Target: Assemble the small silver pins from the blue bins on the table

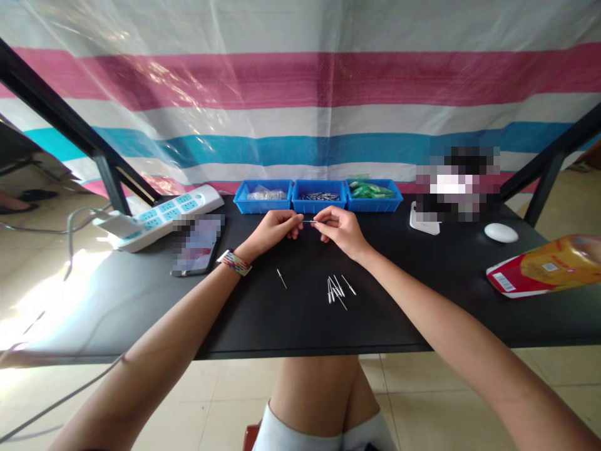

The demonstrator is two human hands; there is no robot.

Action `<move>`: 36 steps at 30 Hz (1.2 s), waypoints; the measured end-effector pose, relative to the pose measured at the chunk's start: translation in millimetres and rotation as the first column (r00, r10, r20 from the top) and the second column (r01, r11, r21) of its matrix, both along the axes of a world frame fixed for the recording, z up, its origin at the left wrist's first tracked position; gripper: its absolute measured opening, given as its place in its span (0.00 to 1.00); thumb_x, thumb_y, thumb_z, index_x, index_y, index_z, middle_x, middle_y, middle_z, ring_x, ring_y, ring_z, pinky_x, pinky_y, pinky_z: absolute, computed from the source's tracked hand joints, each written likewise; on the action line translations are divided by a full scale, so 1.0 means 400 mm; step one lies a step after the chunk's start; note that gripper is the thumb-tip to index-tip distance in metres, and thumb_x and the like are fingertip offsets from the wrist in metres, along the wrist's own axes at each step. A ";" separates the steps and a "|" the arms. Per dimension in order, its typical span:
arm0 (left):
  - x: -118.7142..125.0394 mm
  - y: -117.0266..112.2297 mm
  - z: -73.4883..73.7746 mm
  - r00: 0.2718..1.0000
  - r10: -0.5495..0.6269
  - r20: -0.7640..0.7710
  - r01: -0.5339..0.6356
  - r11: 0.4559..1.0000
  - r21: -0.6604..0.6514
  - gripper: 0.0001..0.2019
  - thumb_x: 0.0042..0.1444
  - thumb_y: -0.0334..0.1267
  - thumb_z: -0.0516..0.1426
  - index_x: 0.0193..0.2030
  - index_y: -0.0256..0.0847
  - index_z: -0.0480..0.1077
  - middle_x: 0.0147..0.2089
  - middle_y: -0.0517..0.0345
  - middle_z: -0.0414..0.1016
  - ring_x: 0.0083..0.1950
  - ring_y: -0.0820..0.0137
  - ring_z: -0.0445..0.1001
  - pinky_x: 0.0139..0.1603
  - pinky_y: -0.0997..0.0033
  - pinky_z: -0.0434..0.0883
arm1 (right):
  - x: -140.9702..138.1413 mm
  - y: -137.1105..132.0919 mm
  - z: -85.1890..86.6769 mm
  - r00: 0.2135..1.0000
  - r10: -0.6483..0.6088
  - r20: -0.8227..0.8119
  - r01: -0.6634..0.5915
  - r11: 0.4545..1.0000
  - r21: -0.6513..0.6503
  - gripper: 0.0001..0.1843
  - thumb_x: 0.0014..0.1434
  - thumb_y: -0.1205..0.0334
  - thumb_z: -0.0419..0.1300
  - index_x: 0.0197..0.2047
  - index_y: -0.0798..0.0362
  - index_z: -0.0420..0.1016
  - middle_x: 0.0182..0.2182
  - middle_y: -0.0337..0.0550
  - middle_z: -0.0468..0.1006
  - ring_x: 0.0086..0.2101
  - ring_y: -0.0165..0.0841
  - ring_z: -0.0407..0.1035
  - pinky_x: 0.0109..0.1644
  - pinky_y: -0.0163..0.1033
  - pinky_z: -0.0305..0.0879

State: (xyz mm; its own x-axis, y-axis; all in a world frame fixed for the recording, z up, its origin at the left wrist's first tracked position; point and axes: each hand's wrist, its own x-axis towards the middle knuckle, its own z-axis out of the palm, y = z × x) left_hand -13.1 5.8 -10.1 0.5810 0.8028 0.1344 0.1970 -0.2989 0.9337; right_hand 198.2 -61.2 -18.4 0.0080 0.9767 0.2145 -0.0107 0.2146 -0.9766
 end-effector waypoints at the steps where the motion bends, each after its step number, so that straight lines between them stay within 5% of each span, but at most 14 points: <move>1: 0.000 0.000 0.000 1.000 -0.001 -0.008 0.001 1.000 0.003 0.25 0.62 0.61 0.64 0.33 0.37 0.77 0.26 0.56 0.77 0.27 0.73 0.73 0.31 0.75 0.69 | 0.000 0.000 -0.001 1.000 -0.004 0.013 0.004 1.000 0.005 0.22 0.52 0.43 0.76 0.36 0.51 0.78 0.32 0.40 0.83 0.22 0.28 0.72 0.24 0.34 0.71; 11: 0.001 -0.003 0.004 0.994 -0.042 0.102 0.048 0.997 -0.056 0.18 0.59 0.53 0.69 0.40 0.38 0.74 0.29 0.59 0.77 0.28 0.71 0.75 0.31 0.74 0.70 | -0.002 0.007 -0.017 0.994 -0.053 0.096 0.051 0.998 0.021 0.28 0.60 0.32 0.67 0.34 0.51 0.77 0.29 0.41 0.82 0.21 0.28 0.73 0.24 0.33 0.70; 20: 0.000 -0.001 0.001 0.999 -0.040 0.027 0.041 0.999 -0.011 0.24 0.65 0.59 0.63 0.35 0.37 0.77 0.28 0.56 0.76 0.29 0.72 0.74 0.32 0.74 0.70 | 0.001 0.005 -0.019 0.999 -0.047 0.007 0.047 0.998 0.028 0.22 0.53 0.43 0.76 0.39 0.50 0.78 0.33 0.38 0.81 0.22 0.28 0.73 0.24 0.34 0.71; 25: 0.003 -0.005 0.003 1.000 -0.021 0.004 0.021 1.000 -0.004 0.27 0.65 0.63 0.61 0.34 0.37 0.77 0.27 0.55 0.76 0.28 0.72 0.74 0.32 0.73 0.70 | 0.001 0.006 -0.021 0.995 -0.081 0.057 0.077 0.995 0.057 0.23 0.56 0.39 0.72 0.36 0.51 0.77 0.33 0.41 0.82 0.23 0.29 0.73 0.25 0.35 0.71; 30: 0.000 -0.010 0.009 0.997 -0.041 0.059 0.043 0.998 -0.048 0.21 0.62 0.56 0.65 0.37 0.37 0.76 0.29 0.56 0.77 0.29 0.71 0.74 0.33 0.73 0.71 | 0.001 0.009 -0.029 0.988 -0.116 0.101 0.109 0.992 0.069 0.27 0.60 0.32 0.68 0.34 0.50 0.76 0.30 0.42 0.82 0.22 0.30 0.72 0.24 0.36 0.70; 36: -0.002 -0.009 0.009 0.996 -0.061 0.068 0.063 0.997 -0.039 0.19 0.63 0.54 0.64 0.35 0.37 0.75 0.29 0.56 0.77 0.30 0.71 0.75 0.33 0.73 0.71 | -0.002 0.008 -0.027 0.990 -0.100 0.094 0.096 0.994 0.049 0.26 0.60 0.34 0.68 0.34 0.50 0.77 0.30 0.42 0.82 0.21 0.30 0.72 0.24 0.35 0.69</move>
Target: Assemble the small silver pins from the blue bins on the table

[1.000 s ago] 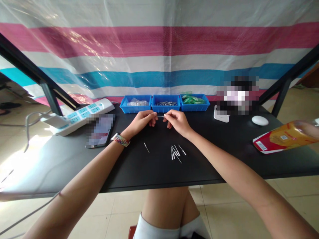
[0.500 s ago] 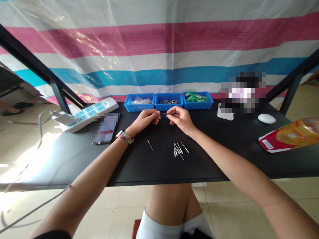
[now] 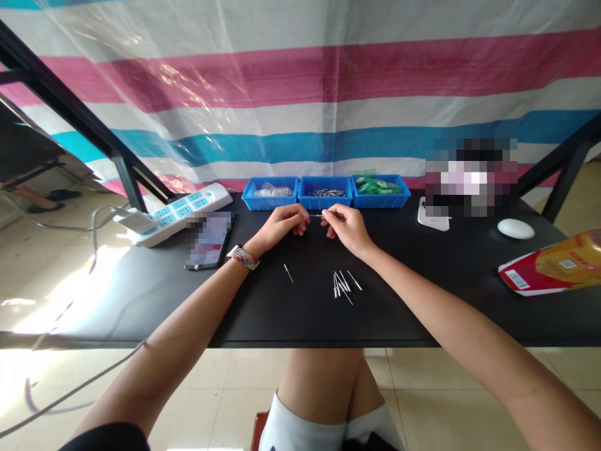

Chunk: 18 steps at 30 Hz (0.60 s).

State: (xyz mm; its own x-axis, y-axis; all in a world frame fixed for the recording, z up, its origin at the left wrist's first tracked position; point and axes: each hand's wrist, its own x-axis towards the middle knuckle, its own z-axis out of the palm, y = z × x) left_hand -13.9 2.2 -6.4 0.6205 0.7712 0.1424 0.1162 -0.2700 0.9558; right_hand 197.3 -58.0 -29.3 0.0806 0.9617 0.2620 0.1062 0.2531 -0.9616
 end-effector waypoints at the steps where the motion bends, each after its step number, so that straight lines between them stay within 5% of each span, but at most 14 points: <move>1: 0.000 0.001 -0.001 1.000 0.000 -0.010 0.000 1.000 0.010 0.20 0.64 0.55 0.64 0.34 0.37 0.76 0.28 0.56 0.77 0.29 0.71 0.74 0.33 0.73 0.71 | 0.000 0.000 0.003 1.000 0.009 -0.013 -0.009 1.000 -0.008 0.24 0.60 0.36 0.69 0.35 0.50 0.77 0.31 0.41 0.82 0.22 0.30 0.72 0.24 0.35 0.69; 12: 0.004 0.005 -0.008 0.998 0.026 -0.052 -0.024 0.999 0.039 0.25 0.66 0.60 0.61 0.34 0.36 0.77 0.27 0.55 0.76 0.28 0.72 0.74 0.32 0.74 0.70 | 0.002 -0.009 0.018 0.998 0.006 -0.067 -0.003 0.999 0.038 0.16 0.55 0.49 0.74 0.36 0.51 0.78 0.31 0.39 0.80 0.24 0.29 0.73 0.24 0.34 0.71; 18: 0.003 0.010 -0.011 0.999 0.007 -0.046 -0.008 1.000 -0.008 0.26 0.66 0.59 0.59 0.33 0.35 0.77 0.27 0.53 0.77 0.28 0.71 0.75 0.32 0.73 0.69 | 0.047 0.066 0.044 0.935 -0.350 0.047 0.327 0.907 0.264 0.11 0.64 0.52 0.67 0.41 0.51 0.84 0.39 0.45 0.86 0.25 0.31 0.74 0.26 0.37 0.70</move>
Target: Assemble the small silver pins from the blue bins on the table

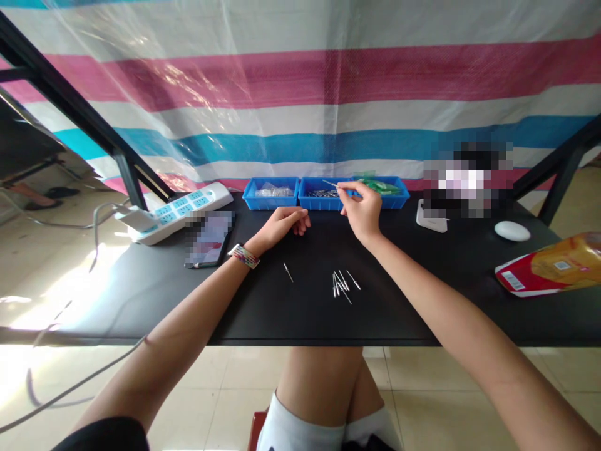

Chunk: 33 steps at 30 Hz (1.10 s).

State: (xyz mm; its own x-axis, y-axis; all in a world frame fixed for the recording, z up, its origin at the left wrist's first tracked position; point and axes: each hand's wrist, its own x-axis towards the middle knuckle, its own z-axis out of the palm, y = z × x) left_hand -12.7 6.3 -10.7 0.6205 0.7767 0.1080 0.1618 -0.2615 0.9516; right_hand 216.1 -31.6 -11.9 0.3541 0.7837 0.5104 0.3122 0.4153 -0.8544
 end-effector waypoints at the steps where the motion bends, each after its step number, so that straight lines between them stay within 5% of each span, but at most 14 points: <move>1: 0.000 0.001 -0.001 1.000 0.001 0.002 -0.001 1.000 -0.001 0.25 0.66 0.59 0.59 0.33 0.35 0.77 0.27 0.53 0.77 0.28 0.71 0.75 0.32 0.73 0.69 | 0.011 0.011 0.004 0.997 -0.031 0.075 0.030 0.999 0.016 0.10 0.64 0.55 0.67 0.41 0.52 0.85 0.43 0.48 0.87 0.29 0.34 0.77 0.29 0.38 0.71; 4: -0.001 0.003 -0.004 1.000 0.008 0.010 -0.008 1.000 -0.001 0.25 0.66 0.58 0.59 0.33 0.35 0.77 0.27 0.53 0.78 0.29 0.71 0.75 0.32 0.73 0.69 | 0.030 0.012 0.010 0.967 -0.093 0.235 0.082 0.995 0.057 0.07 0.64 0.61 0.65 0.38 0.52 0.86 0.43 0.50 0.87 0.36 0.39 0.78 0.36 0.40 0.72; 6: -0.001 0.005 -0.006 1.000 0.007 0.010 -0.007 1.000 -0.002 0.25 0.67 0.58 0.59 0.34 0.35 0.77 0.27 0.53 0.78 0.28 0.71 0.75 0.32 0.73 0.69 | 0.019 -0.018 0.015 0.953 -0.063 0.295 0.048 0.997 0.058 0.07 0.64 0.64 0.64 0.37 0.53 0.85 0.39 0.47 0.85 0.30 0.34 0.73 0.36 0.40 0.70; 9: -0.001 0.006 -0.008 1.000 0.010 0.020 -0.010 1.000 0.004 0.25 0.68 0.58 0.58 0.33 0.36 0.77 0.27 0.54 0.77 0.28 0.70 0.74 0.32 0.73 0.70 | -0.033 -0.093 0.027 0.891 0.210 0.402 -0.232 0.973 0.005 0.06 0.64 0.68 0.64 0.38 0.53 0.84 0.38 0.42 0.83 0.24 0.28 0.65 0.32 0.38 0.65; 12: -0.003 0.006 -0.010 0.997 0.039 0.059 -0.040 0.999 0.012 0.26 0.70 0.58 0.56 0.34 0.36 0.77 0.28 0.54 0.77 0.29 0.71 0.74 0.34 0.72 0.71 | -0.102 -0.161 0.029 0.600 0.527 0.601 -0.588 0.801 -0.115 0.13 0.66 0.74 0.62 0.45 0.50 0.86 0.45 0.43 0.84 0.34 0.31 0.74 0.42 0.38 0.71; 14: -0.003 0.006 -0.014 0.996 0.049 0.079 -0.048 0.999 -0.008 0.25 0.70 0.58 0.56 0.36 0.36 0.77 0.28 0.55 0.77 0.29 0.71 0.74 0.33 0.73 0.71 | -0.137 -0.187 0.022 0.428 0.524 0.736 -0.636 0.753 -0.166 0.18 0.65 0.78 0.61 0.51 0.50 0.86 0.51 0.46 0.83 0.45 0.36 0.76 0.53 0.42 0.72; 19: -0.002 0.010 -0.021 0.996 0.046 0.079 -0.043 0.998 -0.037 0.25 0.70 0.58 0.56 0.36 0.36 0.77 0.28 0.54 0.76 0.29 0.71 0.73 0.32 0.73 0.71 | -0.161 -0.199 0.009 0.217 0.358 0.908 -0.542 0.818 -0.193 0.11 0.69 0.75 0.62 0.45 0.55 0.85 0.45 0.51 0.83 0.46 0.42 0.73 0.54 0.47 0.70; 24: -0.001 0.004 -0.009 0.996 0.052 0.066 -0.050 0.999 -0.018 0.24 0.70 0.57 0.57 0.35 0.36 0.77 0.28 0.54 0.77 0.29 0.71 0.73 0.34 0.73 0.72 | -0.140 -0.188 0.020 0.234 0.329 0.915 -0.453 0.870 -0.197 0.07 0.70 0.72 0.62 0.42 0.55 0.83 0.44 0.50 0.82 0.45 0.41 0.71 0.51 0.46 0.68; 33: 0.000 -0.001 0.005 1.000 0.023 0.014 -0.024 0.999 0.029 0.24 0.68 0.57 0.57 0.34 0.36 0.77 0.28 0.53 0.77 0.29 0.70 0.73 0.34 0.72 0.73 | -0.075 -0.138 0.023 0.445 0.414 0.794 -0.343 0.898 -0.276 0.06 0.64 0.72 0.65 0.37 0.52 0.81 0.41 0.46 0.79 0.44 0.39 0.72 0.47 0.42 0.68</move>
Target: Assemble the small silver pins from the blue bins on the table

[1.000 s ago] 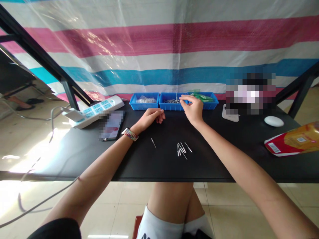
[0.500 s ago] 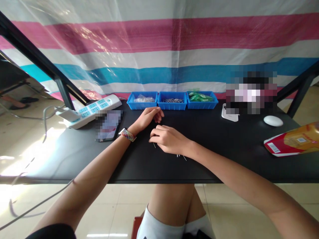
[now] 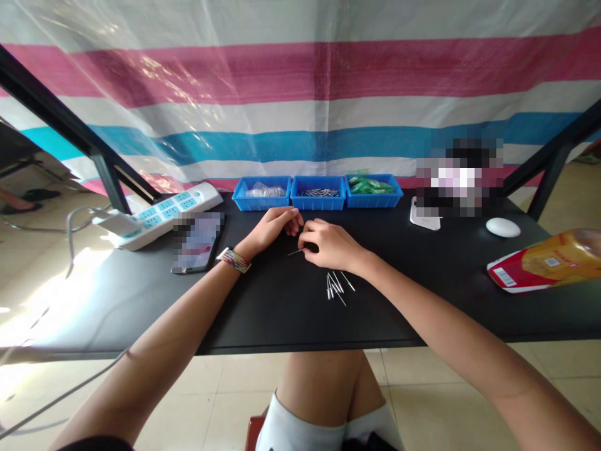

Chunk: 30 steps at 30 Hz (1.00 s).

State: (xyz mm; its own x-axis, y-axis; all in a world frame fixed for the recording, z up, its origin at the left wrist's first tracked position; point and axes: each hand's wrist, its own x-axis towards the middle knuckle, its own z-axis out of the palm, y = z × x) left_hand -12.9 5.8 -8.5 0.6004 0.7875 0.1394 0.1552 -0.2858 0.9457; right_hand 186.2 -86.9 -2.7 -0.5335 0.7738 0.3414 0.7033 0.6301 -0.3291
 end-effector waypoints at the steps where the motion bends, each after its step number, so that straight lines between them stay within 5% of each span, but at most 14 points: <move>1: 0.000 0.000 0.000 1.000 -0.001 -0.009 0.001 1.000 0.002 0.24 0.68 0.57 0.57 0.35 0.36 0.77 0.28 0.53 0.77 0.29 0.70 0.74 0.34 0.72 0.73 | 0.004 0.003 -0.002 1.000 -0.005 -0.021 0.005 1.000 -0.014 0.06 0.63 0.71 0.66 0.36 0.52 0.81 0.40 0.45 0.79 0.44 0.39 0.72 0.46 0.41 0.67; 6: -0.002 -0.001 0.003 1.000 -0.009 -0.010 0.009 1.000 0.004 0.21 0.67 0.54 0.59 0.35 0.36 0.77 0.29 0.54 0.77 0.30 0.71 0.74 0.34 0.73 0.73 | 0.011 0.023 -0.023 0.968 -0.082 -0.237 0.051 0.990 -0.133 0.06 0.58 0.73 0.66 0.34 0.52 0.77 0.36 0.40 0.77 0.35 0.33 0.71 0.38 0.37 0.63; 12: 0.001 -0.009 0.013 0.998 -0.066 -0.011 0.066 0.998 0.002 0.13 0.58 0.46 0.67 0.36 0.37 0.77 0.32 0.57 0.77 0.31 0.72 0.74 0.33 0.74 0.73 | 0.014 0.055 -0.044 0.770 -0.232 -0.594 0.088 0.961 -0.261 0.04 0.58 0.68 0.66 0.33 0.52 0.75 0.31 0.37 0.79 0.29 0.30 0.70 0.36 0.36 0.66; 20: -0.002 0.002 -0.006 0.999 -0.043 -0.007 0.043 0.999 0.029 0.18 0.61 0.53 0.66 0.37 0.36 0.78 0.32 0.56 0.78 0.30 0.72 0.75 0.33 0.74 0.73 | 0.013 0.062 -0.055 0.603 -0.310 -0.735 0.074 0.939 -0.335 0.07 0.58 0.58 0.66 0.39 0.50 0.76 0.33 0.40 0.80 0.32 0.33 0.75 0.35 0.36 0.71; 25: -0.002 0.004 -0.013 0.998 -0.039 -0.049 0.042 0.997 0.063 0.26 0.67 0.60 0.61 0.34 0.36 0.78 0.29 0.54 0.77 0.29 0.73 0.73 0.32 0.74 0.71 | 0.014 0.061 -0.057 0.591 -0.300 -0.749 0.070 0.944 -0.322 0.09 0.60 0.54 0.67 0.38 0.50 0.76 0.32 0.40 0.80 0.30 0.33 0.75 0.32 0.37 0.72; 30: 0.002 -0.003 -0.004 1.000 -0.011 0.022 0.011 1.000 0.000 0.22 0.61 0.58 0.67 0.39 0.37 0.75 0.31 0.57 0.77 0.29 0.72 0.75 0.31 0.74 0.71 | 0.022 0.067 -0.061 0.578 -0.360 -0.732 0.106 0.923 -0.370 0.18 0.65 0.43 0.64 0.35 0.50 0.76 0.31 0.42 0.82 0.26 0.33 0.74 0.30 0.37 0.71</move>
